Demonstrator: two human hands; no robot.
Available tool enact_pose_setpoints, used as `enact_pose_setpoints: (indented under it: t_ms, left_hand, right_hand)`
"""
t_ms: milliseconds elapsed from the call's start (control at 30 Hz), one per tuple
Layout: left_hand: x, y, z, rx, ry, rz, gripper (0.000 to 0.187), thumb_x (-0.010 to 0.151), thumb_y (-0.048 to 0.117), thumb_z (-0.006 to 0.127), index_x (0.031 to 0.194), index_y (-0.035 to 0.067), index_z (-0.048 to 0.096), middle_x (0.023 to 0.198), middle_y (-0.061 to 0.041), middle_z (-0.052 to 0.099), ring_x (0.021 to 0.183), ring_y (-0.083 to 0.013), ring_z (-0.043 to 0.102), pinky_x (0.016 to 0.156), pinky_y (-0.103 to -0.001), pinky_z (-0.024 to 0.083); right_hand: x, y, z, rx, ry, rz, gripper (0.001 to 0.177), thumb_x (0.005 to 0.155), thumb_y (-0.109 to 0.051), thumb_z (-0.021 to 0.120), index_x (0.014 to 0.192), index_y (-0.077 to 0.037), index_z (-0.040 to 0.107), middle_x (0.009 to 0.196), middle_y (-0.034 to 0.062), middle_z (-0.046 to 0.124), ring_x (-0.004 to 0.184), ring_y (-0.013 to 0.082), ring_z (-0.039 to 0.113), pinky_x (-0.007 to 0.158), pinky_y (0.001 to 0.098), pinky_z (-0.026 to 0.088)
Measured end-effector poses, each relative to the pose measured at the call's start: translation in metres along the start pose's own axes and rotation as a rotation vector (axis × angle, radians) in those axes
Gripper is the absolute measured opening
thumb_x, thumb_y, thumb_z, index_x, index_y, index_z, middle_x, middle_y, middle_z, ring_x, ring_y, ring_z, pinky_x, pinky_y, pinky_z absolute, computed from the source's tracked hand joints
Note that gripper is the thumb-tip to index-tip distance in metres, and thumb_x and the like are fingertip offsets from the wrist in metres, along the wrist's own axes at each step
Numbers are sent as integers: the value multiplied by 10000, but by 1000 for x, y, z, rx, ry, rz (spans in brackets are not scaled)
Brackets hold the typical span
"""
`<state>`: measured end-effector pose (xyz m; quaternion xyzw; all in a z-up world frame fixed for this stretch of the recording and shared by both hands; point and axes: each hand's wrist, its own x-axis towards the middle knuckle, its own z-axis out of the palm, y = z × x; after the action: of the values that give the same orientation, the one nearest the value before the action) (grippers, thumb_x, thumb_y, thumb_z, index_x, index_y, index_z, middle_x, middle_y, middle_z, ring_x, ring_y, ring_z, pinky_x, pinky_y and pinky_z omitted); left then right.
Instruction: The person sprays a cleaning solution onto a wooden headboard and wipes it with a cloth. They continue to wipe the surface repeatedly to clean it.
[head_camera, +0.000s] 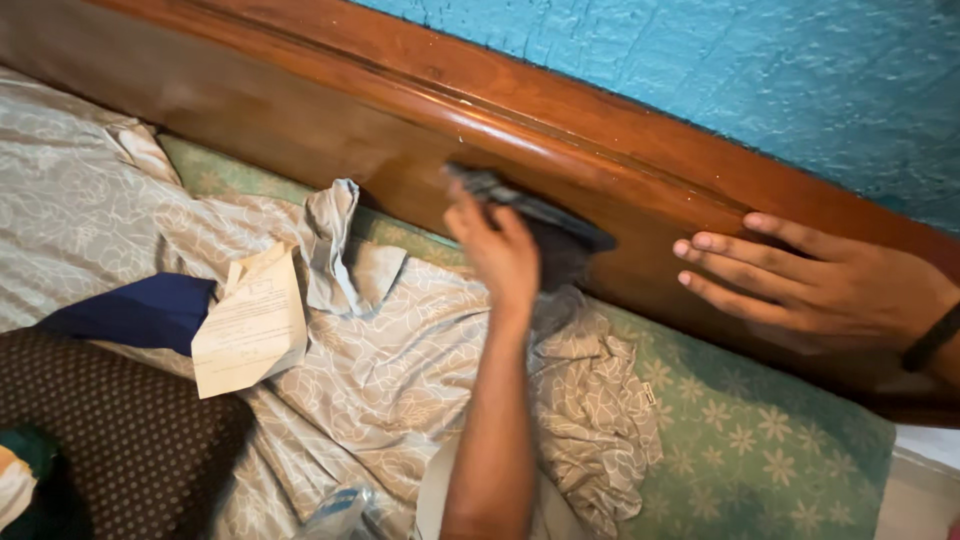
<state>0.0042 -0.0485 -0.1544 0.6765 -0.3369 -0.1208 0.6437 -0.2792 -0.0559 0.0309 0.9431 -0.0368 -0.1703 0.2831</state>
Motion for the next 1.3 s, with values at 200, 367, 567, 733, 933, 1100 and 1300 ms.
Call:
enact_pose_setpoints:
  t_ms: [200, 367, 567, 733, 933, 1100, 1300]
  left_hand:
    - [-59, 9, 15, 22, 35, 9, 826, 898, -8, 540, 1629, -11, 155, 1347, -322, 474, 1219, -507, 505, 1078, -507, 385]
    - [-50, 27, 12, -108, -103, 301, 638, 993, -9, 544, 1585, 46, 315, 1387, -298, 461, 1262, -479, 540, 1088, -456, 466]
    - [-13, 24, -9, 21, -35, 157, 814, 885, -48, 570, 1617, 13, 218, 1312, -303, 459, 1183, -502, 519, 1030, -484, 430]
    - [-7, 44, -22, 9, 16, 475, 823, 896, -88, 547, 1650, 16, 234, 1431, -336, 406, 1315, -513, 462, 1112, -506, 404]
    - [-20, 46, -11, 44, -78, 285, 636, 977, -61, 550, 1584, 22, 380, 1269, -221, 469, 1135, -363, 577, 1010, -431, 496]
    - [-67, 48, 18, -171, -27, 439, 610, 866, -74, 626, 1450, -33, 454, 1324, -218, 537, 1246, -366, 561, 1103, -443, 447]
    - [-8, 34, -10, -499, 51, 43, 374, 991, -35, 650, 1349, -67, 545, 1293, -214, 630, 1163, -298, 613, 1048, -397, 494]
  right_hand:
    - [0, -1, -6, -119, 13, 8, 714, 905, -325, 475, 1592, -189, 330, 1699, 80, 348, 1520, 248, 321, 1169, 484, 232]
    - [-7, 0, 3, 34, 214, 93, 717, 880, -430, 578, 1532, -152, 467, 1590, 174, 458, 1437, 332, 414, 1199, 524, 297]
    - [-12, 0, 6, -42, 288, 178, 669, 869, -460, 641, 1468, -188, 517, 1549, 141, 497, 1378, 295, 469, 1164, 476, 337]
    - [-11, -3, -1, -8, 329, 206, 632, 858, -433, 670, 1418, -162, 559, 1499, 142, 534, 1340, 291, 505, 1147, 484, 369]
    - [-14, -3, -1, -50, 399, 234, 544, 880, -413, 710, 1330, -120, 616, 1465, 113, 581, 1346, 273, 535, 1147, 461, 412]
    - [-12, -4, -5, -32, 445, 258, 530, 877, -412, 712, 1317, -128, 627, 1457, 98, 583, 1338, 269, 541, 1134, 451, 429]
    - [-13, -5, -4, -54, 456, 267, 439, 895, -386, 712, 1242, -123, 656, 1446, 103, 598, 1330, 268, 555, 1124, 445, 456]
